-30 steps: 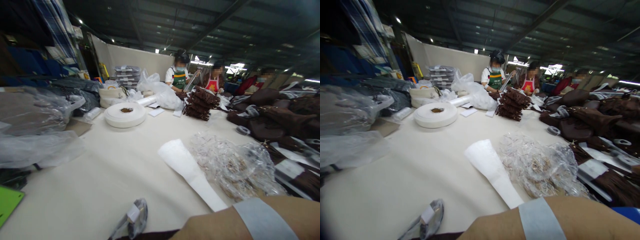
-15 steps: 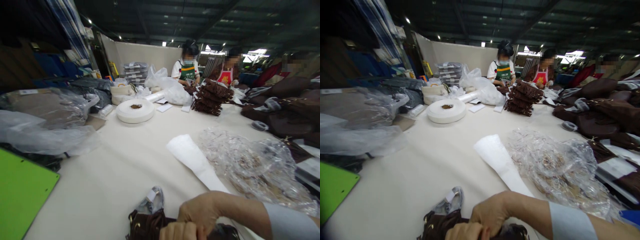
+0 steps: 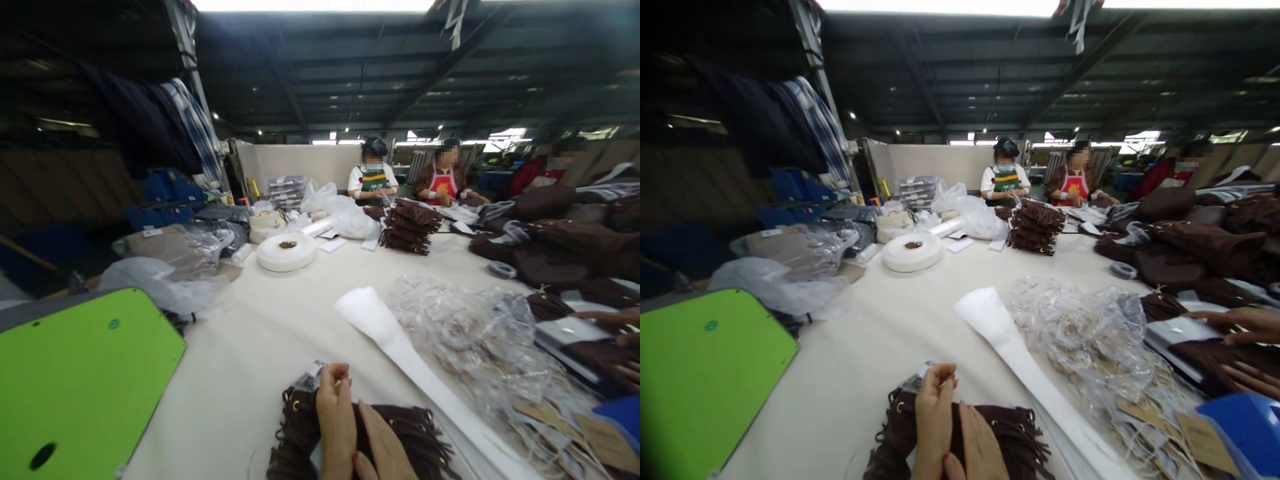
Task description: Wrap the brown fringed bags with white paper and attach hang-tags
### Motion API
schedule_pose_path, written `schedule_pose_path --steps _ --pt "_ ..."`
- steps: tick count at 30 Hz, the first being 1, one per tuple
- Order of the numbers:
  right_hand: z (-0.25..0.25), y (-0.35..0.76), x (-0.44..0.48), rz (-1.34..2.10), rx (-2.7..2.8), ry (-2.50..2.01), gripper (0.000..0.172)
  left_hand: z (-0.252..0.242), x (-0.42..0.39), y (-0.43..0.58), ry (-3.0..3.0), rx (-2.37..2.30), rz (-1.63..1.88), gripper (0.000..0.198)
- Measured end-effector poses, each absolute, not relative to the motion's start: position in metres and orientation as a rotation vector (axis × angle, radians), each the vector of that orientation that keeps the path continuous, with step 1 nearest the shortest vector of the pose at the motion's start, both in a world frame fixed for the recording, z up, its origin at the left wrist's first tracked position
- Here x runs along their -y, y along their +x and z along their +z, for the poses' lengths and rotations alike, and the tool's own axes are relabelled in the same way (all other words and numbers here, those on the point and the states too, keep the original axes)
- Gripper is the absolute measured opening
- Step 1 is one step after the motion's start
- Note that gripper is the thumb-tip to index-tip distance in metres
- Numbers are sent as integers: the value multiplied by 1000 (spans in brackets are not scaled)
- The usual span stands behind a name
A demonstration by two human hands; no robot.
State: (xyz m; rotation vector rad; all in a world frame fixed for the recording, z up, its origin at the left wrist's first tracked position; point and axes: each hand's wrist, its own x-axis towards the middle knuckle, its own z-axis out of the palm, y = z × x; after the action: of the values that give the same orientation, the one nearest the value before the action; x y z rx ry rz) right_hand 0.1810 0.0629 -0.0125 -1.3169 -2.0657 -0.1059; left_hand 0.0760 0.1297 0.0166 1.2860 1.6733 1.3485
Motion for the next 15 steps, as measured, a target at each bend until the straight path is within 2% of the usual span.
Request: schedule_pose_path --steps 2,5,9,15 --pt "-18 178 -65 -307 2141 -1235 61 35 -138 51 1212 -1739 1309 22" --pt "-11 178 -66 -488 2203 -1154 47 59 -152 16 1266 -1895 1184 23" --pt "-4 177 -63 -498 2161 -1161 36 69 -163 0 1476 -2032 750 11" --pt "3 174 -60 -466 2140 -1159 34 68 -161 2 1635 -2172 327 8"
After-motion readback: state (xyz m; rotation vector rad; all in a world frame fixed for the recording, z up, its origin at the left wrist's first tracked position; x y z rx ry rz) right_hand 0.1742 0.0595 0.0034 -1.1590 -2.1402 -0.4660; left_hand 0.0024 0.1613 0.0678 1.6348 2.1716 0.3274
